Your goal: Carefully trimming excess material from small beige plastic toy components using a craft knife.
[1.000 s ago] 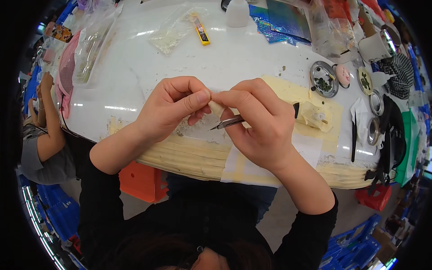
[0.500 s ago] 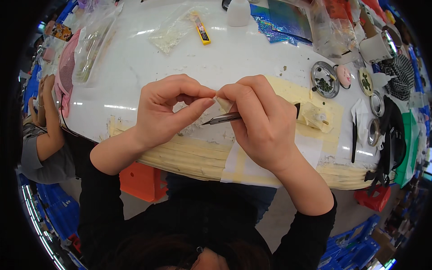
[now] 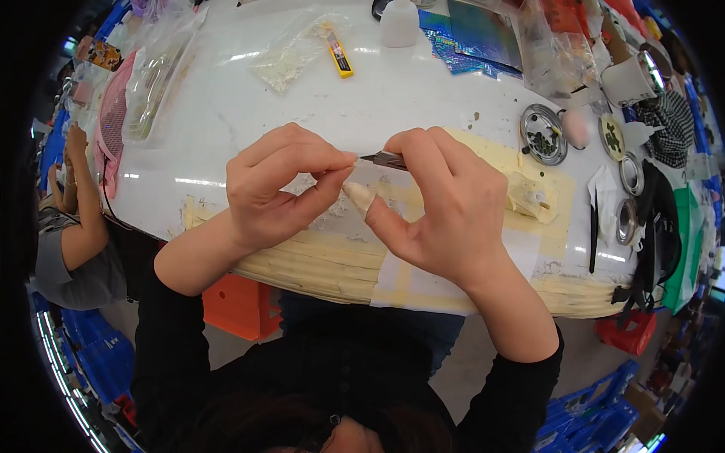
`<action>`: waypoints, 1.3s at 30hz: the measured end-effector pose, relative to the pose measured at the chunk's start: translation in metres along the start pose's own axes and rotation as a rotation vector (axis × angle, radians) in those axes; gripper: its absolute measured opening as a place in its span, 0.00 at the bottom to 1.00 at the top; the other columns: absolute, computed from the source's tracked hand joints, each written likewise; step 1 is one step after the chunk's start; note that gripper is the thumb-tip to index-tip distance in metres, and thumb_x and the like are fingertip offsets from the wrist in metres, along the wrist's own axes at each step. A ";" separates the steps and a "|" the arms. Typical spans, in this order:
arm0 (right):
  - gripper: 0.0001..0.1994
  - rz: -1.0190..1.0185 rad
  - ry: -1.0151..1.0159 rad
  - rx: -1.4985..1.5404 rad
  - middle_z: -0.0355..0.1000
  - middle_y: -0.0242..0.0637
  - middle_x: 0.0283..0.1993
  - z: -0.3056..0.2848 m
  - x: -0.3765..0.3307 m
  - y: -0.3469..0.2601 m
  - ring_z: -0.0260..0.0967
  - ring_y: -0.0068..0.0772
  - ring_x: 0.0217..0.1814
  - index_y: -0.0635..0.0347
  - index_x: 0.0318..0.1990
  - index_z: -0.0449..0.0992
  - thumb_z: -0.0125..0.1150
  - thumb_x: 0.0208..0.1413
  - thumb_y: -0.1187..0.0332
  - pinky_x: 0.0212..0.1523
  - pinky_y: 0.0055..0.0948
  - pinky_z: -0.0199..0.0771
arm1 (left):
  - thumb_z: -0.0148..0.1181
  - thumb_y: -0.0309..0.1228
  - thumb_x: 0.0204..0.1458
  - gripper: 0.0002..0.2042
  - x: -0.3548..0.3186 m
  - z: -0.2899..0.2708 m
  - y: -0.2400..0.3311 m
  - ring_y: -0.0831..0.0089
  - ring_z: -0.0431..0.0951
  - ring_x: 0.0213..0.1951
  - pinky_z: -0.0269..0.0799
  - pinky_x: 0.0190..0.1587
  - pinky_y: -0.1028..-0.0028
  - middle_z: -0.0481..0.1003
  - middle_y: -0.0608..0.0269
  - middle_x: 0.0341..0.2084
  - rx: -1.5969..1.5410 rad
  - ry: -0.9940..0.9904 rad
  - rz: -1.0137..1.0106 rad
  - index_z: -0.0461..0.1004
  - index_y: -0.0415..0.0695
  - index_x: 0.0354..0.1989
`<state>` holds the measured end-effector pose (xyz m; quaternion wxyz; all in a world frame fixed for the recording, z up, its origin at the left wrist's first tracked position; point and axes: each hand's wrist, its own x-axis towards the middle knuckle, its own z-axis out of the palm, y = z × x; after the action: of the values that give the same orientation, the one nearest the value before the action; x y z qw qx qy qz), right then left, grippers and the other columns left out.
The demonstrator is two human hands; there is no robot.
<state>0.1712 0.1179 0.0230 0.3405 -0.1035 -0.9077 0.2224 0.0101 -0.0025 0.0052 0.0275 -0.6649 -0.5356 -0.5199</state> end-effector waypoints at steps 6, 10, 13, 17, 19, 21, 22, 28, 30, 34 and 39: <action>0.17 -0.028 -0.035 -0.317 0.61 0.30 0.19 0.002 -0.005 0.008 0.62 0.33 0.18 0.55 0.25 0.67 0.71 0.43 0.58 0.18 0.31 0.60 | 0.67 0.12 0.40 0.13 -0.002 0.000 -0.004 0.71 0.76 0.27 0.69 0.25 0.77 0.76 0.61 0.26 0.094 0.002 0.093 0.79 0.37 0.36; 0.16 -0.019 -0.040 -0.355 0.60 0.30 0.19 0.002 -0.007 0.009 0.63 0.32 0.18 0.53 0.25 0.67 0.70 0.44 0.57 0.18 0.31 0.59 | 0.67 0.13 0.40 0.13 -0.001 0.000 -0.005 0.70 0.75 0.27 0.69 0.25 0.76 0.76 0.61 0.27 0.145 0.002 0.140 0.79 0.37 0.37; 0.16 -0.010 -0.078 -0.364 0.63 0.30 0.20 0.000 -0.007 0.006 0.64 0.32 0.20 0.56 0.25 0.66 0.69 0.47 0.61 0.19 0.31 0.60 | 0.67 0.14 0.40 0.13 0.000 -0.001 -0.003 0.70 0.75 0.27 0.69 0.25 0.76 0.76 0.60 0.27 0.171 -0.013 0.151 0.79 0.37 0.36; 0.15 0.008 -0.106 -0.375 0.63 0.31 0.21 -0.001 -0.007 0.004 0.64 0.33 0.21 0.57 0.25 0.65 0.69 0.46 0.65 0.20 0.31 0.61 | 0.66 0.15 0.39 0.13 0.000 -0.002 -0.001 0.70 0.75 0.27 0.69 0.26 0.75 0.76 0.60 0.27 0.190 -0.031 0.154 0.80 0.37 0.36; 0.14 0.011 -0.117 -0.379 0.63 0.31 0.21 -0.001 -0.006 0.004 0.64 0.33 0.21 0.56 0.25 0.65 0.69 0.46 0.66 0.20 0.31 0.61 | 0.67 0.15 0.39 0.13 0.000 -0.002 -0.001 0.70 0.75 0.27 0.69 0.26 0.75 0.76 0.60 0.27 0.193 -0.030 0.153 0.80 0.37 0.36; 0.14 0.002 -0.107 -0.385 0.61 0.30 0.20 0.000 -0.007 0.005 0.64 0.32 0.20 0.55 0.26 0.66 0.69 0.45 0.64 0.19 0.31 0.60 | 0.67 0.15 0.39 0.13 0.000 -0.002 -0.001 0.70 0.75 0.27 0.69 0.26 0.76 0.76 0.61 0.27 0.191 -0.027 0.151 0.80 0.37 0.36; 0.15 -0.009 -0.092 -0.390 0.60 0.30 0.20 0.001 -0.007 0.007 0.64 0.31 0.19 0.54 0.26 0.66 0.69 0.44 0.61 0.18 0.31 0.60 | 0.67 0.15 0.39 0.13 0.000 -0.001 -0.001 0.70 0.75 0.27 0.69 0.26 0.76 0.76 0.61 0.27 0.187 -0.025 0.150 0.80 0.37 0.36; 0.15 -0.015 -0.090 -0.386 0.59 0.29 0.19 0.001 -0.008 0.008 0.64 0.30 0.19 0.52 0.26 0.67 0.70 0.44 0.59 0.17 0.31 0.60 | 0.67 0.15 0.39 0.12 -0.001 0.000 -0.002 0.70 0.75 0.27 0.68 0.25 0.76 0.75 0.61 0.26 0.181 -0.020 0.144 0.80 0.37 0.35; 0.15 -0.008 -0.095 -0.380 0.59 0.29 0.19 0.001 -0.008 0.008 0.64 0.31 0.19 0.52 0.26 0.67 0.70 0.44 0.59 0.17 0.31 0.60 | 0.67 0.15 0.39 0.12 0.000 0.000 -0.002 0.70 0.75 0.27 0.68 0.25 0.76 0.75 0.61 0.26 0.185 -0.026 0.145 0.80 0.37 0.35; 0.14 0.013 -0.112 -0.367 0.60 0.29 0.19 0.001 -0.008 0.007 0.65 0.32 0.19 0.51 0.27 0.68 0.70 0.44 0.60 0.17 0.32 0.60 | 0.66 0.15 0.39 0.12 0.000 -0.001 -0.002 0.70 0.75 0.27 0.68 0.25 0.75 0.75 0.61 0.26 0.195 -0.037 0.155 0.79 0.37 0.35; 0.13 0.029 -0.121 -0.342 0.61 0.29 0.19 0.001 -0.008 0.007 0.65 0.33 0.19 0.52 0.27 0.68 0.69 0.44 0.61 0.17 0.32 0.61 | 0.66 0.15 0.38 0.13 0.000 -0.002 -0.002 0.69 0.75 0.27 0.68 0.25 0.75 0.75 0.61 0.26 0.185 -0.043 0.147 0.79 0.37 0.35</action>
<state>0.1765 0.1207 0.0146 0.2597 -0.1593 -0.9495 0.0755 0.0074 -0.0028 0.0055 0.1152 -0.7080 -0.5318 -0.4502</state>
